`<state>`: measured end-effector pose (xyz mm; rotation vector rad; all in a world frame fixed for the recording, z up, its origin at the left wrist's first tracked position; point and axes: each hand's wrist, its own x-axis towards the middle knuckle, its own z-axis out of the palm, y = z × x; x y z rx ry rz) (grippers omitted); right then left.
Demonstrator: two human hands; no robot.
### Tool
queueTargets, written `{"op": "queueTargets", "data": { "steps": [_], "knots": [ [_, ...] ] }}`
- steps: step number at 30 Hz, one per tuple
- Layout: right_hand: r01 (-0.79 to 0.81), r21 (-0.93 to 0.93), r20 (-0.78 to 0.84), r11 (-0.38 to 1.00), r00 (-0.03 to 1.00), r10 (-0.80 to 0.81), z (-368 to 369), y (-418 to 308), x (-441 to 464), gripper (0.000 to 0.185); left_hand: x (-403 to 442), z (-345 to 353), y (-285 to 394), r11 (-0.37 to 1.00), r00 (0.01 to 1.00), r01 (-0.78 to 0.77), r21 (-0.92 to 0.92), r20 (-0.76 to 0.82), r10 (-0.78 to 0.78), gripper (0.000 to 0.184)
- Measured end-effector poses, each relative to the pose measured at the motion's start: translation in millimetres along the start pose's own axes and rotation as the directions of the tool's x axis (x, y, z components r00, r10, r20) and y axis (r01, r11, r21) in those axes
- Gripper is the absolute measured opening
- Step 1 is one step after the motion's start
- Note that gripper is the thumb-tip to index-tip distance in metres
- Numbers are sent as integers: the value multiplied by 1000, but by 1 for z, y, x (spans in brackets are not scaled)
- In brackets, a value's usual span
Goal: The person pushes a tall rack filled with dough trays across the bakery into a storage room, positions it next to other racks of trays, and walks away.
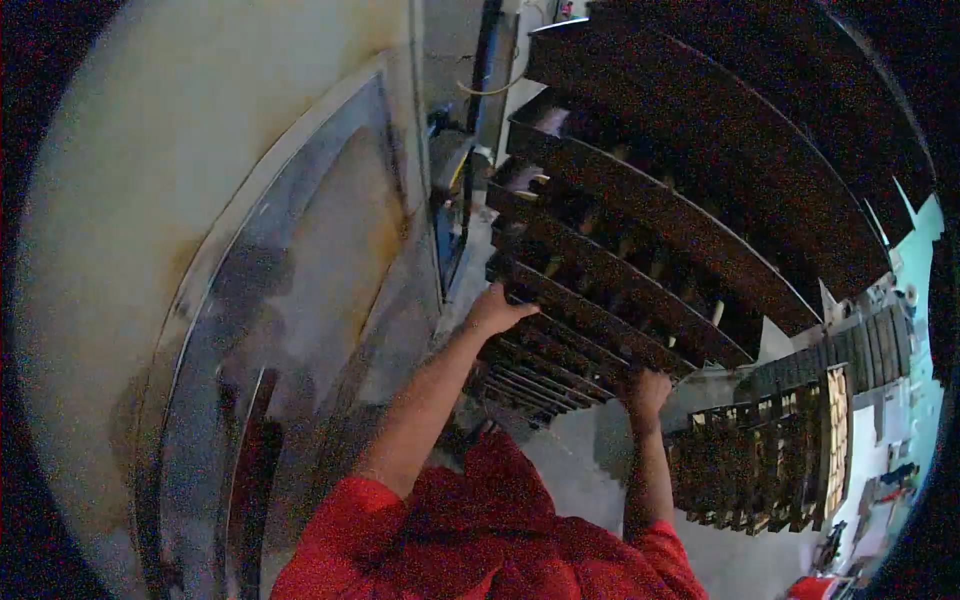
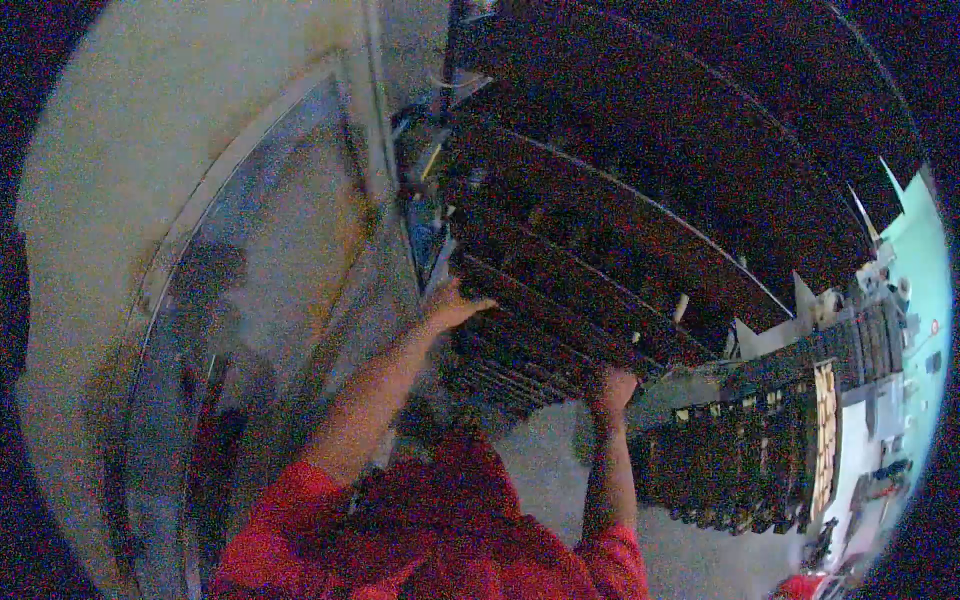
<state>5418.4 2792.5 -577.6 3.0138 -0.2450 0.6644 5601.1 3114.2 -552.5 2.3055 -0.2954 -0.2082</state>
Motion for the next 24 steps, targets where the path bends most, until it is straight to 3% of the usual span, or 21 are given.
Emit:
{"op": "queueTargets", "data": {
  "steps": [3,5,8,9,11,12,13,14,15,17,18,20,21,22,24],
  "knots": [
    [-12,146,-92,989,995,26,32,3,50,32,68,-12,-9,999,997,25,25,69,-26,66],
    [31,113,-56,993,998,-24,30,-9,86,31,100,-4,-23,974,967,222,-34,-121,-225,52],
    [13,58,149,998,989,-22,21,-24,135,29,168,23,-77,959,945,-97,-265,-327,6,47],
    [-12,59,228,998,974,-2,22,-25,151,29,171,15,-62,974,959,-44,-221,-283,-21,46],
    [6,36,194,999,981,-13,31,-17,182,27,180,-19,-10,993,977,31,-114,-206,-54,44],
    [15,23,178,1000,984,-19,35,-12,199,26,217,-1,-45,980,974,-62,-189,-225,18,43],
    [-45,23,276,999,960,37,36,-10,218,30,254,20,-75,952,965,-152,-264,-247,86,42],
    [-96,18,371,995,925,82,35,-9,239,35,227,-19,1,929,989,7,-371,-134,-61,43],
    [-147,11,461,989,878,125,35,-5,257,41,245,-14,2,935,992,-24,-354,-124,-22,43],
    [-90,13,356,996,931,80,60,11,282,47,299,-9,-24,942,993,-88,-323,-103,58,45],
    [-49,15,315,999,948,42,71,15,291,50,332,1,-51,920,986,158,-359,101,-130,61],
    [9,-72,182,997,983,5,65,14,320,41,332,-7,-8,740,941,339,-582,215,-262,72],
    [-25,-31,203,999,979,31,64,17,332,42,336,-10,8,616,906,422,-665,284,-314,77],
    [-61,9,223,998,973,58,63,20,344,44,370,2,-13,666,859,499,-555,421,-292,88],
    [-80,-84,178,993,979,94,103,34,360,51,393,16,-13,632,871,484,-606,404,-280,88]
  ]
}}
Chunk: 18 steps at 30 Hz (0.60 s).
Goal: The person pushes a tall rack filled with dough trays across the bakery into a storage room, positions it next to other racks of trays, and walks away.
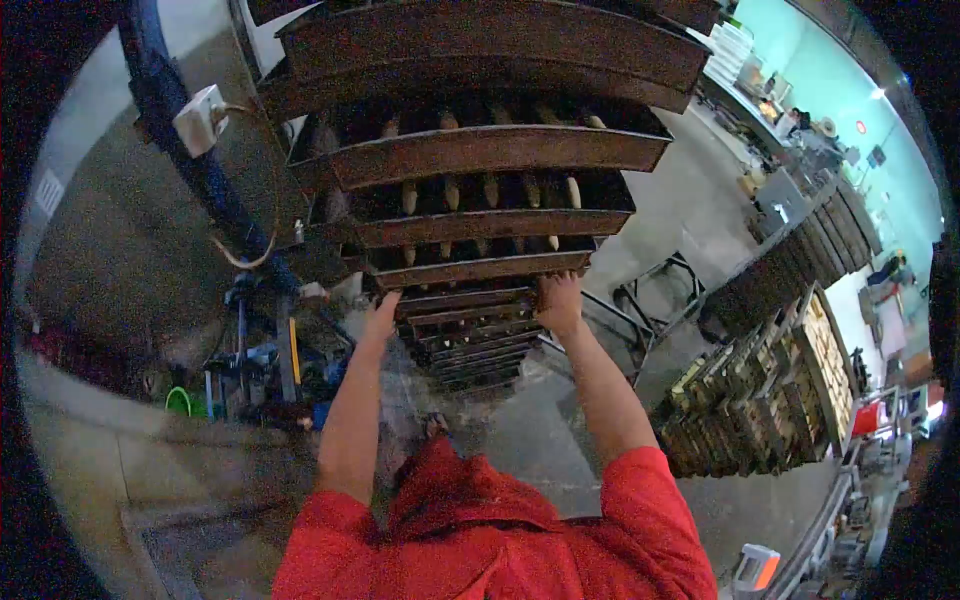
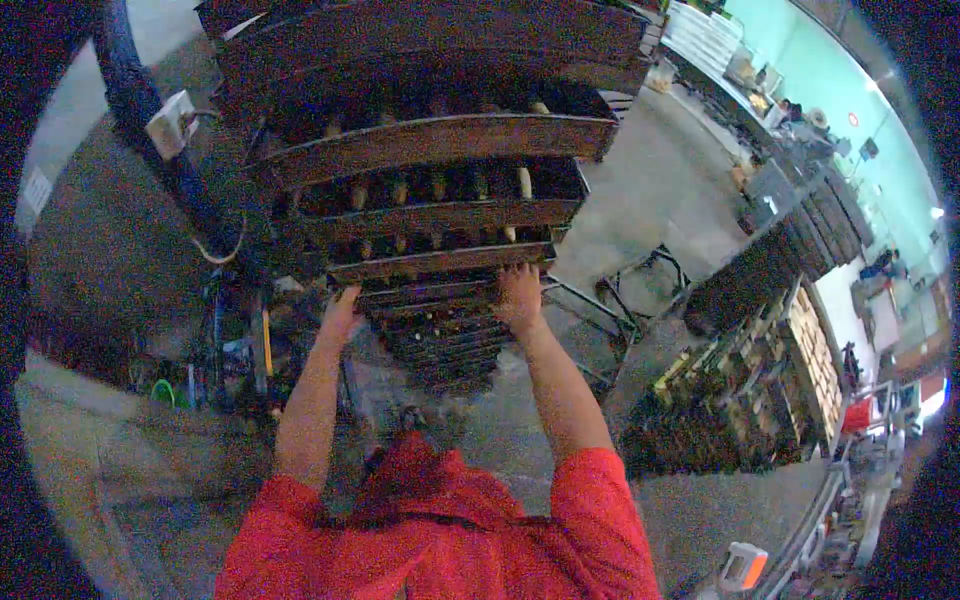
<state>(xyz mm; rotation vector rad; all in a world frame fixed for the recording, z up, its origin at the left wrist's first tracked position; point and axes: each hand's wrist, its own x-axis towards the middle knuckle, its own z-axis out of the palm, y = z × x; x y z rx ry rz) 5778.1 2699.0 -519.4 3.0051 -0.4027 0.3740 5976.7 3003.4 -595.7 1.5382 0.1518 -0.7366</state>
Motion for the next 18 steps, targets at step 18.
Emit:
{"op": "queueTargets", "data": {
  "steps": [18],
  "knots": [
    [109,-71,-144,991,982,-119,103,99,247,71,163,51,146,999,977,-40,33,212,32,71]
  ]
}}
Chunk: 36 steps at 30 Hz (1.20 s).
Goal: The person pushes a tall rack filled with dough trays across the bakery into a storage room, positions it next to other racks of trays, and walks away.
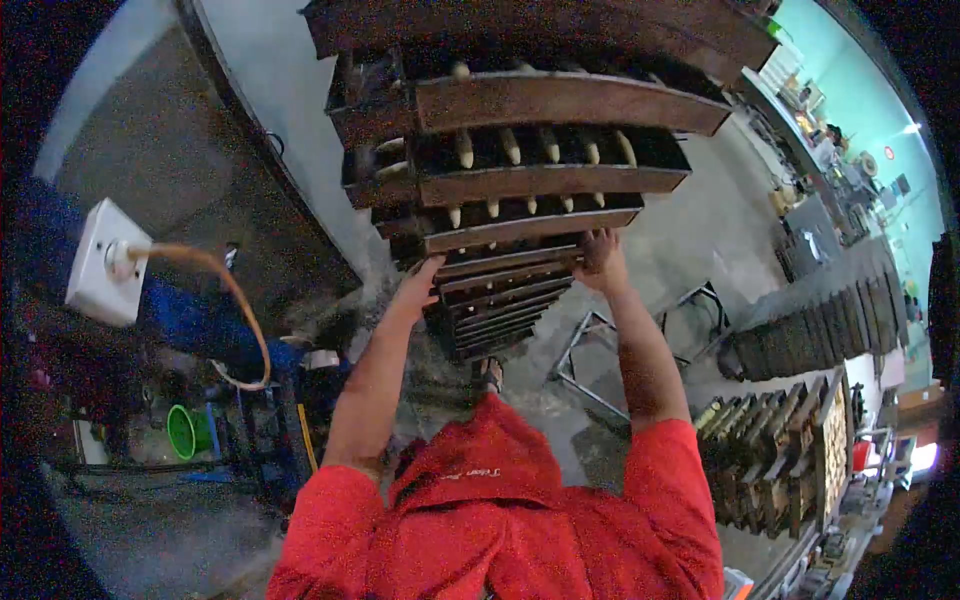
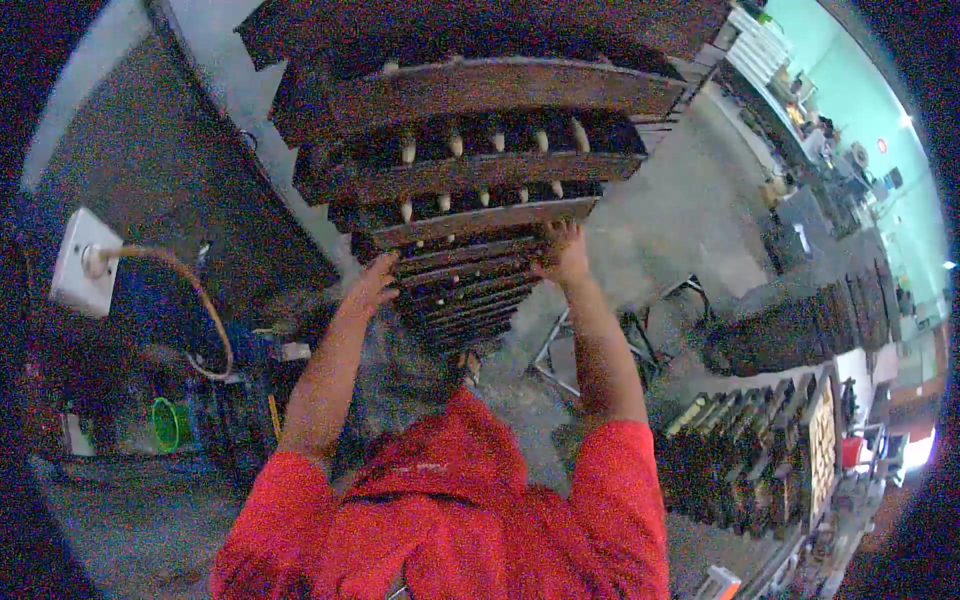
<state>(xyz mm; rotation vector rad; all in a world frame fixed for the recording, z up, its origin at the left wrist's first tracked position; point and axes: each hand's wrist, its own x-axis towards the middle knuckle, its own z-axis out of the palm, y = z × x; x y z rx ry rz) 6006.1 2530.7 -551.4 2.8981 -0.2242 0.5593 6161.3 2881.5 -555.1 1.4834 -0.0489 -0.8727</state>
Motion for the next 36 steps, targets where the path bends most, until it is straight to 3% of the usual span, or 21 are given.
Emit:
{"op": "queueTargets", "data": {
  "steps": [3,4,6,10,13,15,17,19,20,22,24,26,29,32,35,36],
  "knots": [
    [-11,165,-27,986,1000,15,-11,6,59,68,43,3,23,998,997,35,61,-68,-30,74],
    [-27,121,-36,992,999,32,-2,10,71,65,54,6,30,999,999,20,48,-45,-18,78],
    [-32,260,90,965,996,9,39,40,95,65,70,11,36,1000,1000,-9,23,3,9,85],
    [-25,107,60,994,998,19,39,45,145,63,94,20,60,999,991,44,27,-127,-40,102],
    [-42,40,73,998,997,39,62,65,191,66,137,16,65,997,991,66,-27,-117,-69,96],
    [-22,69,41,997,999,20,105,95,200,68,149,13,63,995,995,46,-91,-82,-54,73],
    [-26,123,107,992,994,13,84,93,212,67,179,-25,22,991,994,56,-120,-82,-66,59],
    [-21,132,197,991,980,-5,62,83,230,66,197,-82,-16,970,985,-92,-224,-165,56,47],
    [27,140,43,990,998,-34,67,86,237,63,204,-109,-20,947,971,-173,-272,-207,118,41],
    [-3,119,59,993,998,-4,71,84,255,65,199,-147,24,959,897,-165,-231,-439,49,37],
    [4,130,40,991,999,-9,76,79,273,67,233,-231,19,921,704,-388,38,-632,323,31],
    [48,174,-14,984,999,-46,89,74,284,71,244,-302,36,800,458,-544,252,-710,535,47],
    [82,136,-61,987,995,-74,93,58,300,72,215,-305,108,819,82,-387,423,-869,488,71],
    [15,212,9,977,1000,-17,96,45,310,70,219,-338,134,871,241,-327,366,-859,451,91],
    [25,234,21,972,999,-31,105,37,311,68,231,-328,146,901,150,-217,375,-899,411,96],
    [54,221,3,974,998,-56,110,35,311,68,233,-331,141,910,167,-209,359,-903,395,98]
  ]
}}
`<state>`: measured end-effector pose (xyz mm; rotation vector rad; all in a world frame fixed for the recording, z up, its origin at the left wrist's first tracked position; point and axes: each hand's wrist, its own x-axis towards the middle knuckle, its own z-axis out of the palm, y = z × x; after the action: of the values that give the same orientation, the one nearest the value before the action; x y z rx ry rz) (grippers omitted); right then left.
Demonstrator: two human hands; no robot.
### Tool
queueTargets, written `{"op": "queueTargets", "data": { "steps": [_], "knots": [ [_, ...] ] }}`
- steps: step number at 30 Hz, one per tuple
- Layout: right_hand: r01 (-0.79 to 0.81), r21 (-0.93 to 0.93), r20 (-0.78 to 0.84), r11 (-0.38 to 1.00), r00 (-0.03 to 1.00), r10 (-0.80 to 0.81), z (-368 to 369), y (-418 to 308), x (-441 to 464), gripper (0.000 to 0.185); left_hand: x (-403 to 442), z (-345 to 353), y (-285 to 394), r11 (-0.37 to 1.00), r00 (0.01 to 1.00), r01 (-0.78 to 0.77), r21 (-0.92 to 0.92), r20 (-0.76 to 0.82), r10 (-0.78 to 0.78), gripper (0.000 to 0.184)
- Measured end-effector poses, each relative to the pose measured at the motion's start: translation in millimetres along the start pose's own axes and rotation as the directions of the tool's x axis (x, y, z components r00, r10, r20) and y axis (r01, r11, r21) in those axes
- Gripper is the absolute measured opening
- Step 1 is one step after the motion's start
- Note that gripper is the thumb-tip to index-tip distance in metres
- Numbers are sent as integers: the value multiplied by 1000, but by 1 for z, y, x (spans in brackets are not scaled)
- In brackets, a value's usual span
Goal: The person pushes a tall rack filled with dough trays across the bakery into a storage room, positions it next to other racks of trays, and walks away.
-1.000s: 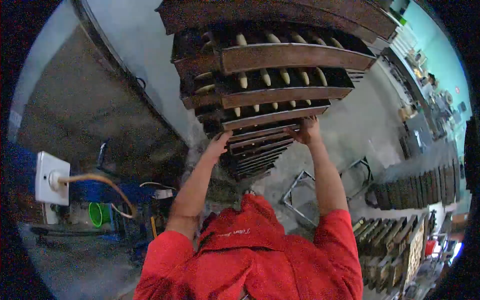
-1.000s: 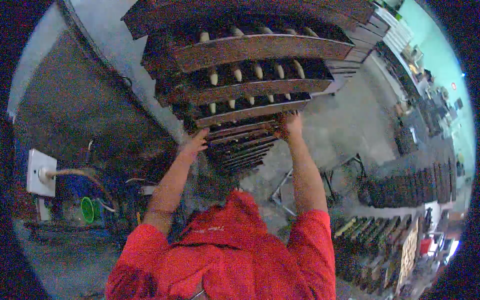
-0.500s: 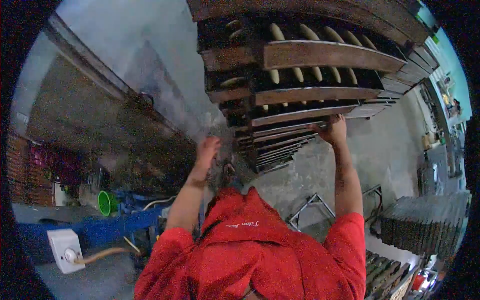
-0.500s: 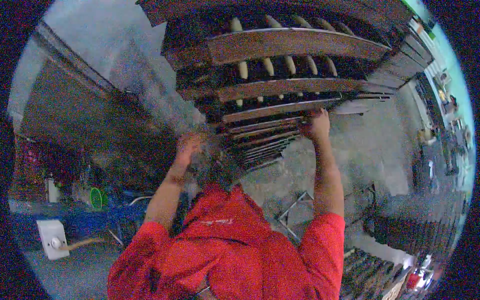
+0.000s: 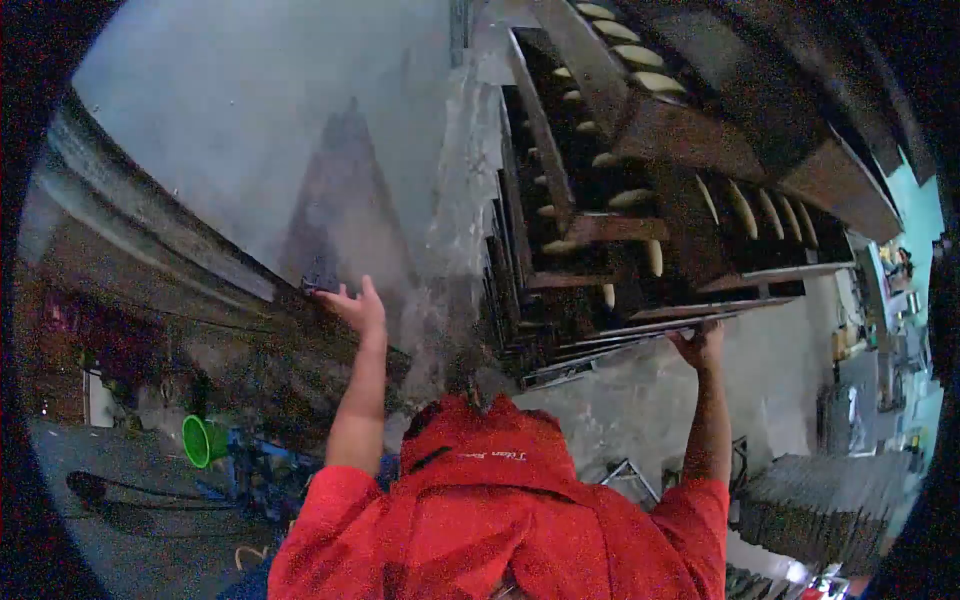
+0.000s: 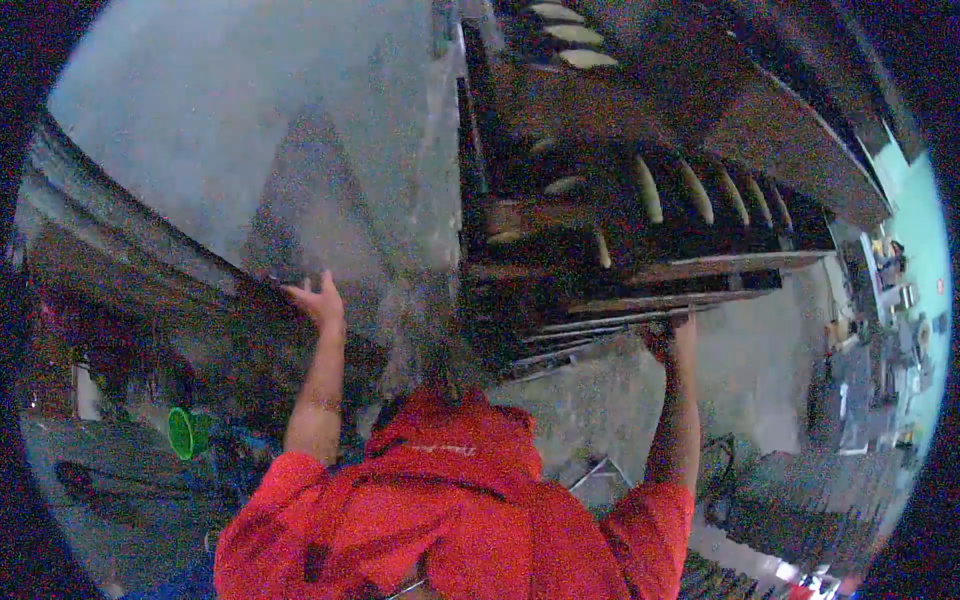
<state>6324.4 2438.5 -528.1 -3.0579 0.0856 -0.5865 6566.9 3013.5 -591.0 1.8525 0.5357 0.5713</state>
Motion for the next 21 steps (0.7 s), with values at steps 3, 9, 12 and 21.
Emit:
{"op": "queueTargets", "data": {
  "steps": [3,9,12,21],
  "knots": [
    [-18,-21,-67,1000,998,17,7,-6,-4,67,-4,-2,0,998,999,27,-49,20,-26,98],
    [-14,9,-113,1000,993,15,3,-13,-17,68,13,-4,-19,994,989,-94,61,122,86,99],
    [-29,-1,-93,1000,995,28,3,-5,-20,66,27,8,-21,980,981,-109,169,177,79,101],
    [50,-41,-285,998,957,-59,5,9,-19,59,66,28,8,903,876,-233,361,481,34,89]
  ]
}}
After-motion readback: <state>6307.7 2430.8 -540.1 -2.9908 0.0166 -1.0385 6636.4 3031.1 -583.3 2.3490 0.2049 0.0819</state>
